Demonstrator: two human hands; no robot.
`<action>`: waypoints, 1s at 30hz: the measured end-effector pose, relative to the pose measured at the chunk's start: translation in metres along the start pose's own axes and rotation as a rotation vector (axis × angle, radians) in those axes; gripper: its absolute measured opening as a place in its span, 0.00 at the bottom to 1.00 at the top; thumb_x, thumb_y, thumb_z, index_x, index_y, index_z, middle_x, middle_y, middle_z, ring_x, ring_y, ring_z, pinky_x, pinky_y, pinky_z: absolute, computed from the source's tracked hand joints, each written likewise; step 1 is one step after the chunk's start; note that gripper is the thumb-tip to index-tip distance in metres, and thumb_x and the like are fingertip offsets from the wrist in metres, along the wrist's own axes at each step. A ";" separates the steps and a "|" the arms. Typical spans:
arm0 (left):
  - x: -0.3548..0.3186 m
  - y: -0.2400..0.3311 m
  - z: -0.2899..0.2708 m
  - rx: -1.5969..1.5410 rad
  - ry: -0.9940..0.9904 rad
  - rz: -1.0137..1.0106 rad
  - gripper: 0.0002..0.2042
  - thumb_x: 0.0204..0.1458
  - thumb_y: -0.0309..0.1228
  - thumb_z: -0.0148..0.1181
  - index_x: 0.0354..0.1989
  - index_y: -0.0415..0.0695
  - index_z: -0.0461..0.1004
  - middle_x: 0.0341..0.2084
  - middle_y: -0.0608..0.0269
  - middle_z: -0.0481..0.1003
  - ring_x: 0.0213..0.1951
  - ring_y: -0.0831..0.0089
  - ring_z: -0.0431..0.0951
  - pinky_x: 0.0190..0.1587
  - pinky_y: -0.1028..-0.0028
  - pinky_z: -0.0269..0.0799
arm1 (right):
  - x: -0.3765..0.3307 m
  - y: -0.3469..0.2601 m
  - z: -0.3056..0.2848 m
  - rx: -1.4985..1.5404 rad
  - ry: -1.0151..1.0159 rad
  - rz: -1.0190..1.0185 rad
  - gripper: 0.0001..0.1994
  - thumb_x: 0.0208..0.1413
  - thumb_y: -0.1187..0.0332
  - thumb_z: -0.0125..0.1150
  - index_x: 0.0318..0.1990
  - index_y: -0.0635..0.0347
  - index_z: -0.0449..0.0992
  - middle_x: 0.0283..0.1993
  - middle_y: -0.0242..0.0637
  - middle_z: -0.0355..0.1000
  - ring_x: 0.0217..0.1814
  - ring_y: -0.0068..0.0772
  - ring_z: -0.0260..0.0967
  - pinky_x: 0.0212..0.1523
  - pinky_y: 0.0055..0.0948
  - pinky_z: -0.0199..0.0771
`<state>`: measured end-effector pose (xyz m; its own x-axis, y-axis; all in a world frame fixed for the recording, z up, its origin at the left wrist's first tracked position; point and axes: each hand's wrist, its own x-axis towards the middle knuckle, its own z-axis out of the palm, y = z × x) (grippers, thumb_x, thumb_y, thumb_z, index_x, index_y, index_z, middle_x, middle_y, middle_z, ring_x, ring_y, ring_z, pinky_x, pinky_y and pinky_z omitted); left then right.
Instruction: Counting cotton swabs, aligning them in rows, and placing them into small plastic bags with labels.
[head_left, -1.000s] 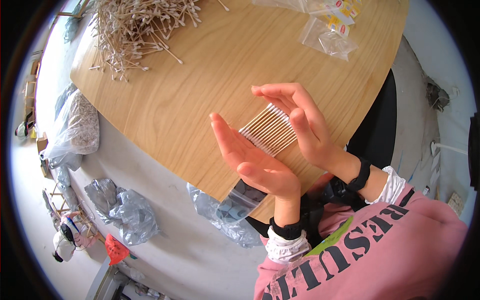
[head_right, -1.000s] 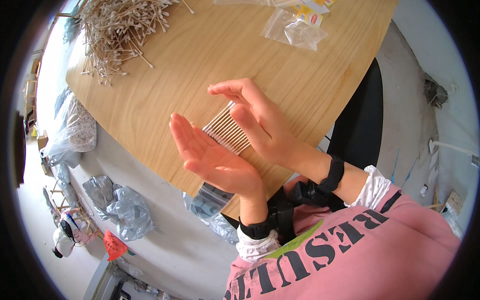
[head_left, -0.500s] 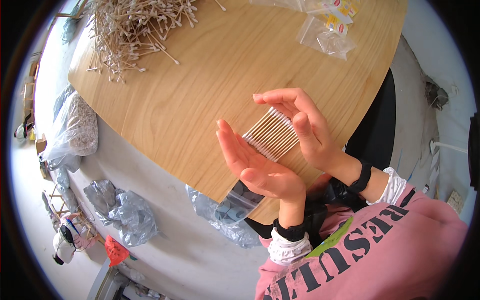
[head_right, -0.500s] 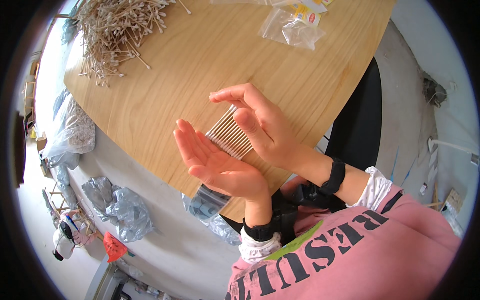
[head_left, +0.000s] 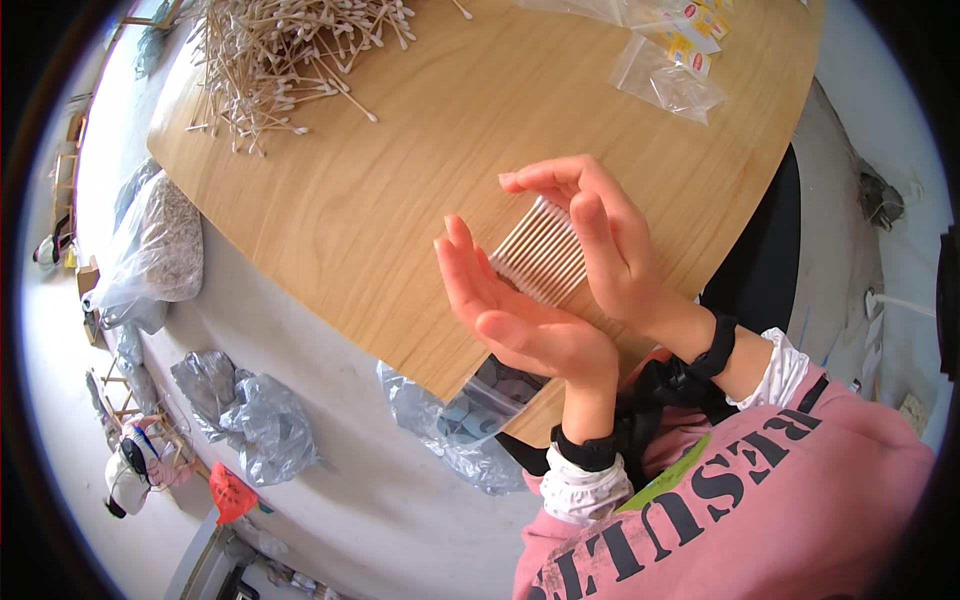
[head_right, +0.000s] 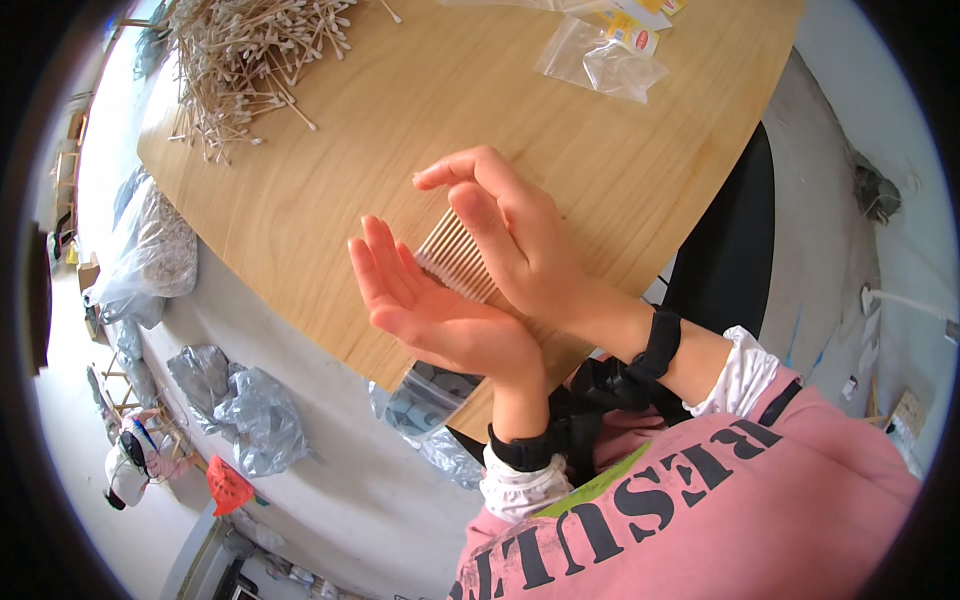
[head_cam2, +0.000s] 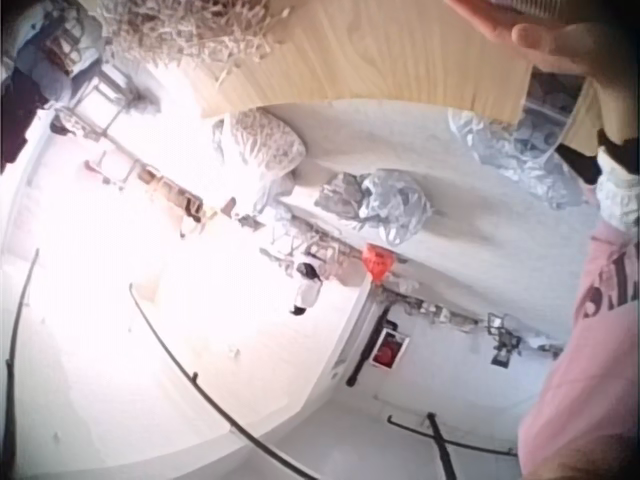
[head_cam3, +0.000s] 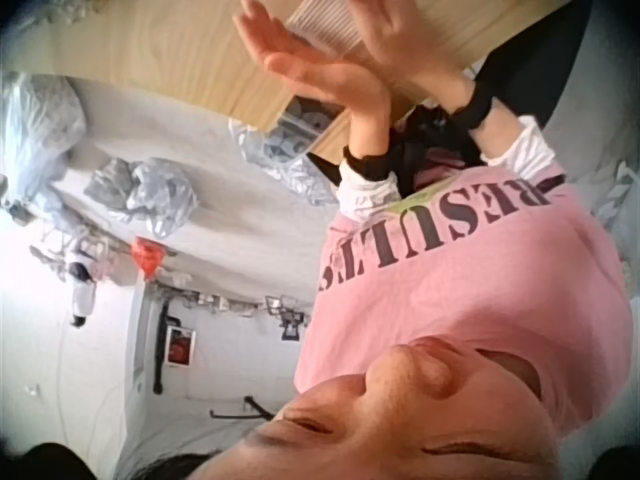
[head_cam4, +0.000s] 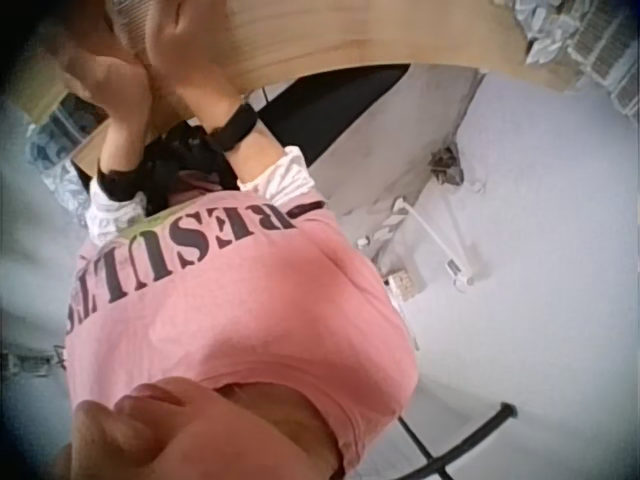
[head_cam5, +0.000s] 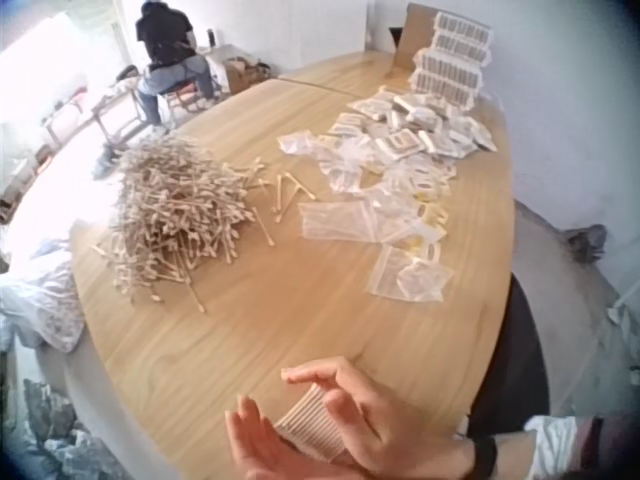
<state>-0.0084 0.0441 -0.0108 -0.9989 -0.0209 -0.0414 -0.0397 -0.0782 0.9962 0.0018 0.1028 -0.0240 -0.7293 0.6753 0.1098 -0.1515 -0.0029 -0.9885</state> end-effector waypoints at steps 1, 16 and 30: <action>0.006 0.000 0.002 0.006 -0.017 0.013 0.33 0.69 0.56 0.27 0.67 0.39 0.60 0.64 0.50 0.65 0.68 0.62 0.61 0.71 0.61 0.49 | 0.003 0.000 0.001 0.002 -0.002 0.000 0.24 0.72 0.50 0.42 0.50 0.65 0.72 0.49 0.40 0.75 0.55 0.31 0.71 0.57 0.29 0.68; 0.019 0.001 -0.014 0.015 -0.232 0.093 0.32 0.69 0.50 0.31 0.70 0.35 0.55 0.70 0.47 0.56 0.73 0.57 0.51 0.74 0.58 0.41 | 0.014 -0.003 -0.016 0.096 -0.087 0.054 0.27 0.71 0.47 0.41 0.53 0.65 0.72 0.53 0.39 0.73 0.59 0.30 0.68 0.62 0.29 0.64; -0.012 0.006 -0.027 1.361 -0.776 0.391 0.59 0.48 0.68 0.55 0.72 0.27 0.39 0.74 0.36 0.38 0.76 0.47 0.35 0.74 0.51 0.31 | -0.002 -0.013 -0.071 -0.112 -0.016 -0.001 0.28 0.71 0.46 0.41 0.56 0.67 0.69 0.55 0.42 0.72 0.63 0.33 0.66 0.66 0.33 0.62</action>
<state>0.0042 0.0167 -0.0061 -0.7063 0.6906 -0.1553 0.6390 0.7165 0.2799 0.0529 0.1541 -0.0190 -0.7401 0.6632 0.1112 -0.0768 0.0810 -0.9938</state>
